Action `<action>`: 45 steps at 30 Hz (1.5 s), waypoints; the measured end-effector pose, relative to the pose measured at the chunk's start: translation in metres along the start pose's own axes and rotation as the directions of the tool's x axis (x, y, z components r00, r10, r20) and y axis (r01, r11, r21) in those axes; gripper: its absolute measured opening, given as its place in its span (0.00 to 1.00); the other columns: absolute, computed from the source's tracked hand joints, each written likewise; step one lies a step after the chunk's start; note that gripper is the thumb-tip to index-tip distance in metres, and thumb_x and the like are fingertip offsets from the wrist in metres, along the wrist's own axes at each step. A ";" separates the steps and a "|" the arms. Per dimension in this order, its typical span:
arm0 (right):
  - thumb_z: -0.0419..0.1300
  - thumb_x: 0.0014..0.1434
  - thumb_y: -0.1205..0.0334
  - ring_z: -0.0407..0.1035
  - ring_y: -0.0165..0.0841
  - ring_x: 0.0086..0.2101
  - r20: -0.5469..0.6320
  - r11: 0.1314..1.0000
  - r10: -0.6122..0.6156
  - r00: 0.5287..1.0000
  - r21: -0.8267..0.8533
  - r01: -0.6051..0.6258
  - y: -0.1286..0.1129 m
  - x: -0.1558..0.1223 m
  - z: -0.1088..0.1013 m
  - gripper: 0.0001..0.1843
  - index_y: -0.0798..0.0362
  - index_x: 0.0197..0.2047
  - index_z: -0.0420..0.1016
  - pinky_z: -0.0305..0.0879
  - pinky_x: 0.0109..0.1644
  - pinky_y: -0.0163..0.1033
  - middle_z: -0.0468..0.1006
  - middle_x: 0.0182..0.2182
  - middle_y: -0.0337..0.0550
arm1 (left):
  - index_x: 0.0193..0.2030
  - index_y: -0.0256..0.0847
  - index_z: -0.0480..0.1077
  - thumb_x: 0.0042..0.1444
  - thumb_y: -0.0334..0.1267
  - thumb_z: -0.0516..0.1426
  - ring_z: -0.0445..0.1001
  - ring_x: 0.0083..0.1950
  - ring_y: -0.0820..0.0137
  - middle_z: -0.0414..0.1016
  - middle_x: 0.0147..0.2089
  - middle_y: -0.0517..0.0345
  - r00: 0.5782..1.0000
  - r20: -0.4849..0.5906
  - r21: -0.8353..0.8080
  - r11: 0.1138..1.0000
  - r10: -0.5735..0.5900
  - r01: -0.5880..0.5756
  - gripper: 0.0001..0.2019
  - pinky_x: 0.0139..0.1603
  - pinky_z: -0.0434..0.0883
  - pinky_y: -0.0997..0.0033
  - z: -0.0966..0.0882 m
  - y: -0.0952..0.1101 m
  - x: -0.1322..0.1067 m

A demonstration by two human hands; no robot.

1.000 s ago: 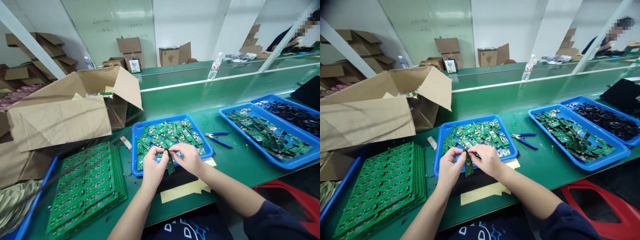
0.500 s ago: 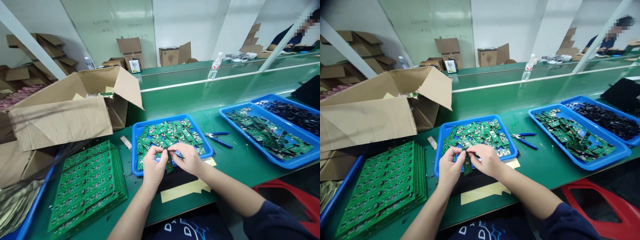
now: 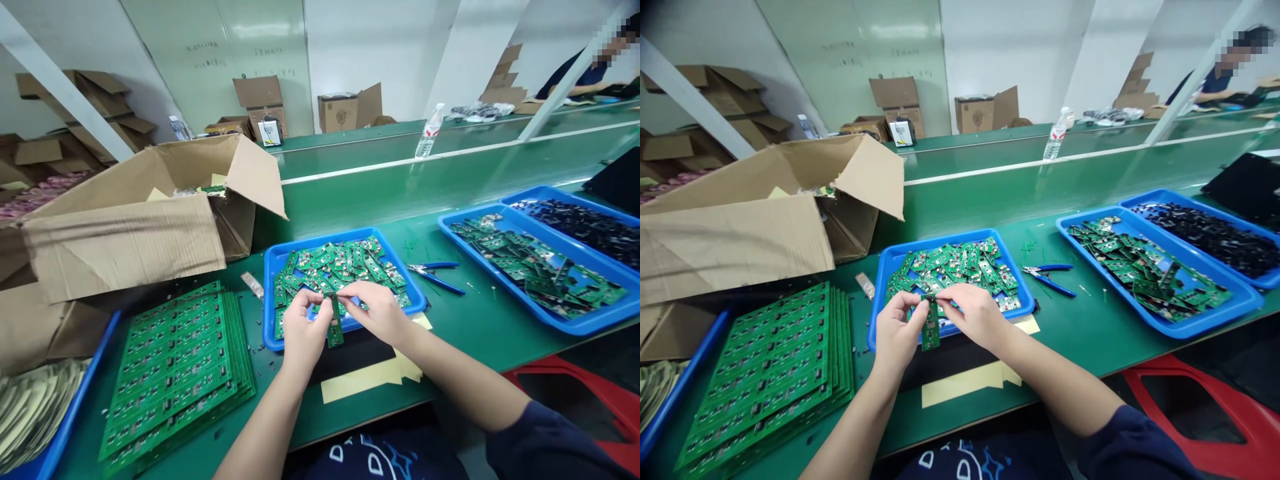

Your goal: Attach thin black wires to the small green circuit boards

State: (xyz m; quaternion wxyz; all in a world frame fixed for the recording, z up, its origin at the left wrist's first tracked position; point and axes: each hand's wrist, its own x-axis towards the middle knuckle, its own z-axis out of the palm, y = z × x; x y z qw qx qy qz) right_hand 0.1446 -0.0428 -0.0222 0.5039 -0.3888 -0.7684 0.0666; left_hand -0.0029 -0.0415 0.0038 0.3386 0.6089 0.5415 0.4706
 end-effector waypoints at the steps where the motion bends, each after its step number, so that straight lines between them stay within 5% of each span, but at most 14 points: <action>1: 0.54 0.60 0.68 0.74 0.32 0.31 -0.001 1.000 -0.003 1.000 -0.016 0.003 0.000 0.001 -0.001 0.04 0.52 0.37 0.70 0.71 0.37 0.37 0.78 0.30 0.44 | 0.23 0.40 0.65 0.45 0.39 0.55 0.66 0.25 0.73 0.67 0.23 0.62 1.000 0.005 0.003 1.000 -0.010 0.010 0.06 0.27 0.65 0.75 0.000 0.000 0.000; 5: 0.53 0.58 0.69 0.72 0.32 0.31 -0.037 0.999 0.027 0.999 -0.046 -0.028 -0.003 0.002 -0.005 0.05 0.52 0.33 0.69 0.71 0.37 0.39 0.75 0.28 0.42 | 0.22 0.40 0.64 0.45 0.40 0.56 0.65 0.25 0.73 0.66 0.21 0.63 0.999 -0.053 0.044 0.999 -0.013 0.015 0.07 0.28 0.64 0.74 -0.002 -0.003 0.003; 8: 0.54 0.59 0.69 0.70 0.37 0.44 -0.050 0.997 0.058 0.997 -0.055 -0.061 -0.006 0.002 -0.008 0.05 0.53 0.33 0.69 0.69 0.47 0.45 0.71 0.43 0.51 | 0.22 0.40 0.64 0.46 0.41 0.56 0.64 0.25 0.74 0.65 0.22 0.63 0.996 -0.088 0.013 1.000 -0.017 0.018 0.08 0.28 0.63 0.75 -0.003 -0.007 0.005; 11: 0.55 0.59 0.67 0.66 0.40 0.51 -0.028 0.998 0.059 0.998 -0.037 -0.060 -0.007 0.001 -0.008 0.04 0.53 0.34 0.70 0.66 0.53 0.48 0.65 0.51 0.54 | 0.22 0.39 0.64 0.46 0.40 0.56 0.61 0.23 0.75 0.63 0.21 0.64 0.999 -0.011 -0.037 0.998 -0.049 0.048 0.08 0.26 0.60 0.75 -0.001 -0.008 0.004; 20: 0.55 0.59 0.67 0.71 0.35 0.37 -0.045 0.999 0.000 0.999 -0.043 -0.002 -0.005 0.003 -0.002 0.04 0.52 0.34 0.70 0.70 0.43 0.45 0.76 0.34 0.46 | 0.22 0.39 0.65 0.47 0.38 0.55 0.64 0.25 0.74 0.65 0.21 0.63 0.996 0.080 -0.075 0.996 -0.043 0.049 0.08 0.27 0.62 0.75 0.003 -0.008 0.001; 45: 0.53 0.60 0.70 0.73 0.31 0.37 0.006 0.966 -0.118 0.993 -0.231 0.117 0.002 0.001 -0.003 0.08 0.52 0.34 0.72 0.63 0.56 0.49 0.78 0.34 0.43 | 0.25 0.38 0.67 0.46 0.37 0.57 0.67 0.27 0.73 0.68 0.24 0.62 0.996 0.086 -0.117 0.992 -0.033 0.043 0.05 0.31 0.65 0.74 0.004 -0.013 0.002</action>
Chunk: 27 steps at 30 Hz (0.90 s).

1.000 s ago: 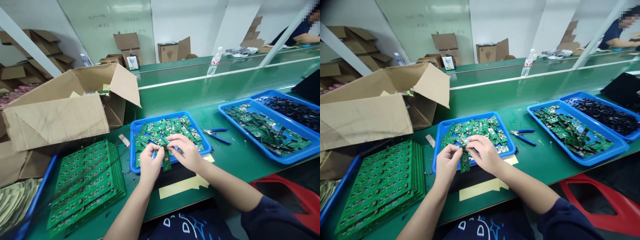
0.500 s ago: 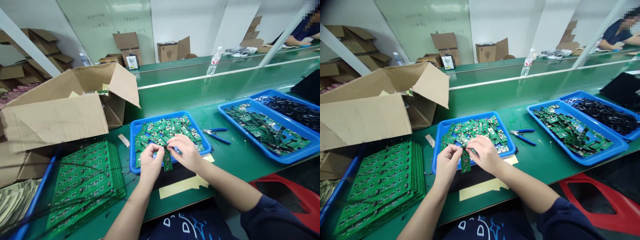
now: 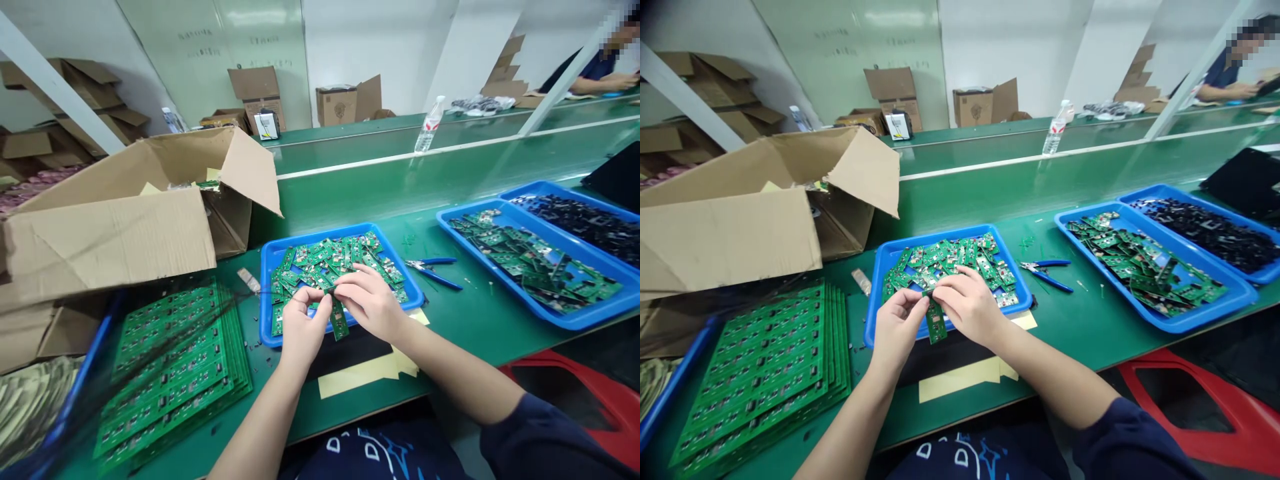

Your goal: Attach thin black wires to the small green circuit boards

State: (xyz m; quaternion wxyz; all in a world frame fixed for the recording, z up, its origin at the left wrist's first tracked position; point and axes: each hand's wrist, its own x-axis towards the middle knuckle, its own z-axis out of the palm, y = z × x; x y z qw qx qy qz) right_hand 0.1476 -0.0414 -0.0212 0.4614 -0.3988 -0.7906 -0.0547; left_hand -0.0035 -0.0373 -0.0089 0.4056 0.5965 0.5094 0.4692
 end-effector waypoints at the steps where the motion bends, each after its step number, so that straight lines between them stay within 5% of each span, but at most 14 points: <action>1: 0.52 0.60 0.71 0.73 0.31 0.37 0.006 1.000 -0.005 1.000 -0.003 0.005 0.000 0.000 0.000 0.09 0.52 0.34 0.72 0.63 0.56 0.49 0.78 0.34 0.43 | 0.25 0.38 0.67 0.46 0.37 0.57 0.68 0.27 0.73 0.68 0.23 0.62 1.000 -0.005 -0.003 1.000 -0.003 0.003 0.05 0.31 0.66 0.74 0.000 0.000 0.000; 14: 0.54 0.60 0.69 0.73 0.31 0.36 0.022 0.999 0.028 0.999 0.017 -0.029 -0.001 0.000 0.001 0.05 0.53 0.33 0.70 0.61 0.57 0.49 0.78 0.33 0.43 | 0.24 0.39 0.67 0.47 0.38 0.57 0.67 0.27 0.73 0.68 0.23 0.62 0.999 -0.014 0.102 0.994 0.042 -0.040 0.06 0.30 0.65 0.74 0.000 0.000 -0.001; 27: 0.54 0.60 0.65 0.72 0.32 0.32 0.122 0.879 0.307 0.944 0.342 -0.331 -0.001 0.002 -0.001 0.05 0.51 0.36 0.71 0.63 0.54 0.50 0.77 0.31 0.40 | 0.23 0.39 0.65 0.46 0.38 0.56 0.63 0.24 0.76 0.65 0.22 0.64 0.996 -0.073 -0.017 0.998 0.051 -0.052 0.06 0.26 0.62 0.76 0.001 0.005 -0.002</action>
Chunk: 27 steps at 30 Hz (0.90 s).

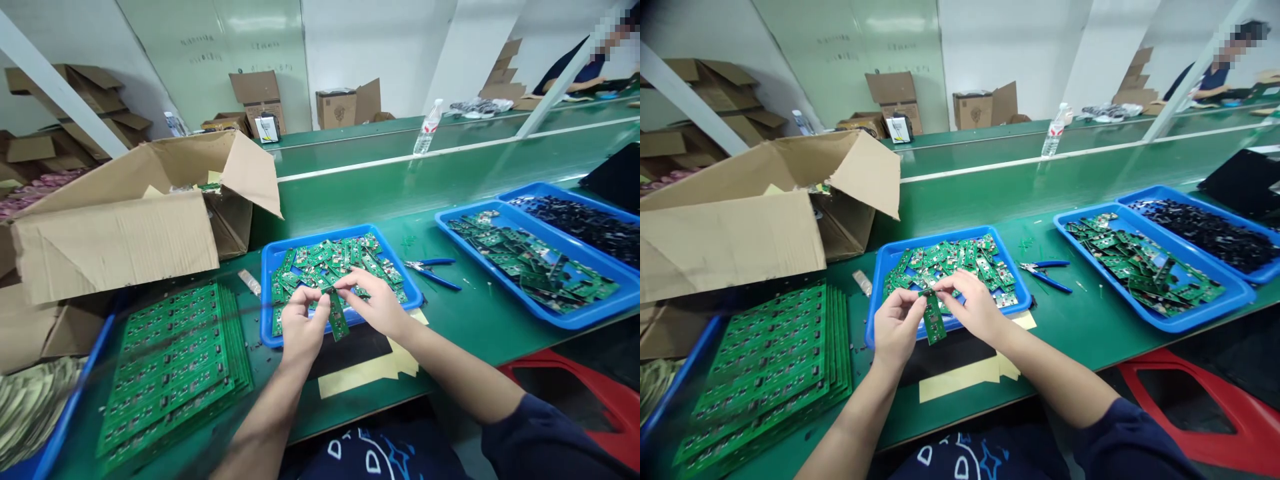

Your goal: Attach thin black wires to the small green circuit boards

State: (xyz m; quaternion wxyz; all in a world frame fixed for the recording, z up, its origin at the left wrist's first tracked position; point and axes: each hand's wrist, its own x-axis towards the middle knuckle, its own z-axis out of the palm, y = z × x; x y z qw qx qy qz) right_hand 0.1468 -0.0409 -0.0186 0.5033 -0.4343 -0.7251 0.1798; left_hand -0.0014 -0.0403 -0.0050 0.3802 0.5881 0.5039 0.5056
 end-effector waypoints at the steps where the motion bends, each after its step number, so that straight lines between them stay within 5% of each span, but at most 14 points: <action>1: 0.54 0.60 0.64 0.72 0.32 0.33 0.006 0.999 0.019 1.000 0.032 -0.020 0.000 0.000 0.000 0.05 0.50 0.36 0.71 0.65 0.52 0.48 0.77 0.31 0.40 | 0.23 0.39 0.65 0.46 0.38 0.56 0.63 0.24 0.76 0.65 0.22 0.64 1.000 -0.003 -0.004 1.000 0.000 0.000 0.06 0.26 0.62 0.76 0.000 0.000 0.000; 8: 0.54 0.60 0.63 0.69 0.31 0.32 0.053 0.992 0.072 0.996 0.097 -0.077 -0.001 0.002 -0.007 0.14 0.49 0.50 0.68 0.66 0.50 0.45 0.74 0.28 0.38 | 0.25 0.40 0.67 0.46 0.38 0.58 0.64 0.26 0.75 0.67 0.24 0.63 0.998 -0.051 -0.031 0.999 0.029 -0.031 0.05 0.29 0.63 0.76 -0.002 -0.006 0.001; 14: 0.56 0.57 0.66 0.69 0.29 0.27 0.049 0.997 -0.002 0.999 0.079 -0.002 -0.002 0.003 -0.007 0.04 0.52 0.30 0.69 0.61 0.54 0.48 0.73 0.25 0.37 | 0.26 0.40 0.67 0.47 0.38 0.57 0.66 0.28 0.73 0.68 0.26 0.61 0.998 -0.044 -0.023 0.998 0.052 -0.053 0.06 0.31 0.65 0.75 -0.002 -0.008 0.000; 20: 0.56 0.58 0.64 0.69 0.31 0.28 0.018 1.000 -0.021 1.000 -0.004 0.021 0.002 0.005 -0.010 0.06 0.52 0.30 0.68 0.64 0.51 0.48 0.74 0.25 0.38 | 0.26 0.41 0.66 0.48 0.38 0.56 0.69 0.29 0.72 0.70 0.27 0.60 0.996 0.013 0.061 0.994 0.092 -0.093 0.05 0.33 0.67 0.73 -0.003 -0.004 -0.002; 27: 0.54 0.60 0.67 0.71 0.31 0.35 -0.074 0.955 -0.221 0.972 -0.219 0.200 0.006 0.005 -0.010 0.04 0.50 0.34 0.69 0.56 0.59 0.54 0.75 0.31 0.40 | 0.25 0.41 0.65 0.49 0.37 0.55 0.73 0.32 0.69 0.73 0.28 0.58 0.968 0.154 0.119 0.969 0.197 -0.216 0.05 0.37 0.70 0.69 -0.003 -0.004 -0.001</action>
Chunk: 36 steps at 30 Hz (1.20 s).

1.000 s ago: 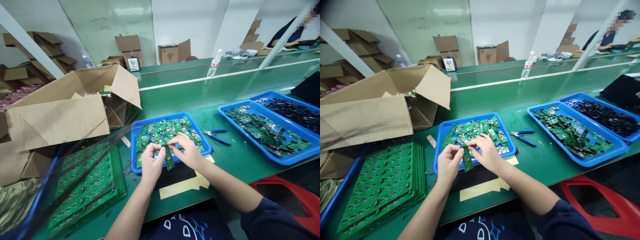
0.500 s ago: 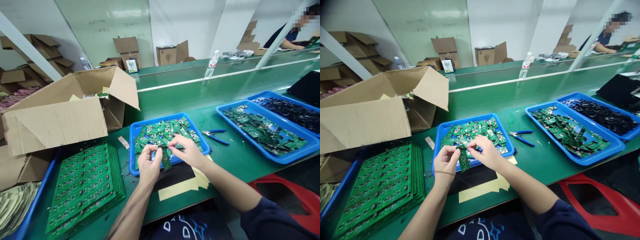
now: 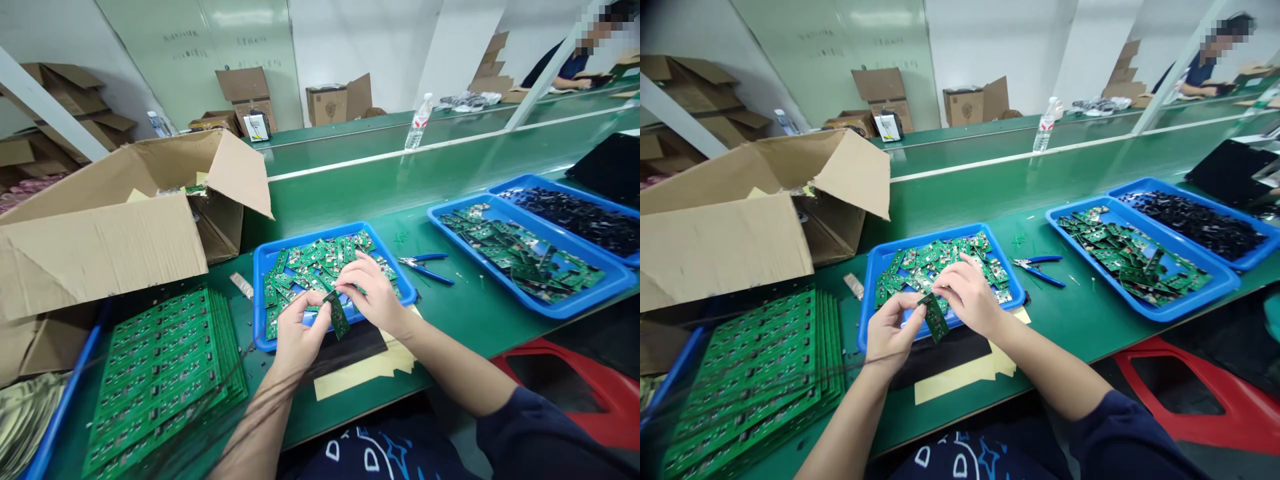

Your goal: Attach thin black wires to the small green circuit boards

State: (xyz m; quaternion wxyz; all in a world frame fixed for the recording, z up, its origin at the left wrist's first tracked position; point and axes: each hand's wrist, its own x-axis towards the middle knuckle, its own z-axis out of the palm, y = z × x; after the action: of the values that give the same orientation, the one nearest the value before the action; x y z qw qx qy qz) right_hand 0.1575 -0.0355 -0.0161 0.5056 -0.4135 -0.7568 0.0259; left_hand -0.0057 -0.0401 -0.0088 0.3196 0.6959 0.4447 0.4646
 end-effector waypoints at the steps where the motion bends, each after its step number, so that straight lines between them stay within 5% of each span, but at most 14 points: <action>1: 0.54 0.60 0.68 0.71 0.31 0.37 -0.025 1.000 -0.031 0.999 -0.003 0.030 0.000 0.000 0.000 0.05 0.50 0.36 0.69 0.56 0.60 0.54 0.75 0.33 0.41 | 0.25 0.41 0.65 0.50 0.36 0.55 0.73 0.33 0.69 0.73 0.29 0.58 1.000 0.001 0.015 1.000 0.010 -0.010 0.04 0.38 0.70 0.69 -0.001 0.001 0.000; 5: 0.56 0.56 0.70 0.67 0.39 0.49 -0.192 0.997 -0.073 0.979 0.009 0.076 -0.003 0.000 -0.003 0.17 0.51 0.50 0.64 0.61 0.56 0.54 0.73 0.46 0.51 | 0.28 0.42 0.66 0.52 0.35 0.54 0.73 0.33 0.70 0.74 0.30 0.58 0.989 -0.088 0.139 0.985 0.115 -0.102 0.03 0.37 0.70 0.70 -0.006 0.005 0.000; 7: 0.56 0.55 0.69 0.69 0.40 0.46 -0.261 0.998 -0.022 0.965 0.046 0.035 -0.005 0.000 -0.005 0.15 0.52 0.48 0.66 0.67 0.49 0.50 0.75 0.42 0.51 | 0.30 0.42 0.67 0.53 0.34 0.54 0.74 0.36 0.69 0.75 0.32 0.57 0.967 -0.151 0.224 0.960 0.204 -0.167 0.02 0.39 0.70 0.69 -0.007 0.004 0.000; 10: 0.55 0.58 0.65 0.70 0.32 0.28 -0.075 0.983 0.080 0.994 0.169 -0.066 -0.009 -0.001 -0.005 0.05 0.52 0.34 0.72 0.70 0.34 0.40 0.76 0.27 0.42 | 0.33 0.42 0.68 0.53 0.31 0.55 0.75 0.41 0.67 0.77 0.35 0.57 0.919 -0.154 0.323 0.898 0.362 -0.299 0.03 0.45 0.70 0.65 -0.007 0.000 0.002; 13: 0.55 0.58 0.59 0.69 0.29 0.23 0.167 0.904 0.262 0.951 0.302 -0.302 -0.011 -0.002 -0.001 0.10 0.54 0.33 0.74 0.68 0.28 0.36 0.76 0.24 0.41 | 0.34 0.42 0.68 0.52 0.29 0.55 0.76 0.44 0.66 0.78 0.35 0.58 0.888 -0.078 0.344 0.848 0.453 -0.403 0.05 0.50 0.69 0.61 -0.004 -0.002 0.003; 17: 0.58 0.56 0.51 0.70 0.29 0.20 0.220 0.636 0.502 0.837 0.562 -0.529 -0.010 -0.002 0.002 0.19 0.55 0.45 0.71 0.69 0.24 0.35 0.76 0.23 0.39 | 0.33 0.43 0.67 0.52 0.29 0.53 0.77 0.44 0.65 0.79 0.34 0.58 0.866 -0.025 0.360 0.813 0.499 -0.457 0.06 0.52 0.68 0.57 -0.001 0.001 0.002; 21: 0.63 0.50 0.48 0.70 0.28 0.20 0.291 0.497 0.539 0.790 0.647 -0.577 -0.011 0.001 -0.001 0.16 0.54 0.33 0.72 0.69 0.24 0.34 0.75 0.22 0.38 | 0.31 0.43 0.66 0.50 0.27 0.53 0.79 0.42 0.66 0.80 0.34 0.60 0.867 0.024 0.364 0.804 0.497 -0.471 0.06 0.53 0.69 0.55 -0.001 0.004 0.001; 28: 0.61 0.52 0.50 0.69 0.28 0.23 0.303 0.583 0.472 0.828 0.597 -0.551 -0.013 0.002 -0.003 0.15 0.53 0.26 0.68 0.69 0.28 0.34 0.72 0.21 0.38 | 0.30 0.43 0.67 0.49 0.27 0.52 0.79 0.39 0.66 0.79 0.31 0.61 0.888 0.094 0.338 0.825 0.449 -0.453 0.06 0.59 0.63 0.48 0.000 -0.003 0.002; 33: 0.58 0.56 0.56 0.67 0.28 0.26 0.223 0.776 0.346 0.911 0.479 -0.411 -0.013 0.000 -0.003 0.11 0.53 0.26 0.68 0.66 0.29 0.34 0.72 0.24 0.39 | 0.27 0.43 0.66 0.50 0.28 0.51 0.78 0.35 0.70 0.79 0.32 0.60 0.909 0.107 0.360 0.836 0.404 -0.414 0.06 0.61 0.59 0.47 0.001 -0.004 0.003; 36: 0.57 0.57 0.56 0.66 0.29 0.27 0.212 0.807 0.334 0.918 0.439 -0.395 -0.011 -0.001 -0.002 0.11 0.52 0.27 0.68 0.66 0.30 0.34 0.71 0.24 0.39 | 0.27 0.43 0.66 0.50 0.29 0.52 0.78 0.37 0.69 0.79 0.34 0.59 0.929 0.147 0.345 0.862 0.340 -0.371 0.06 0.63 0.55 0.45 -0.001 -0.001 0.003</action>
State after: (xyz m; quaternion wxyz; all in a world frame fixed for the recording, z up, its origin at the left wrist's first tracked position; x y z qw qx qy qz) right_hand 0.1530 -0.0441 -0.0113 0.5284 -0.4128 -0.6634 0.3320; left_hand -0.0065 -0.0374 -0.0082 0.1104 0.8314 0.3742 0.3956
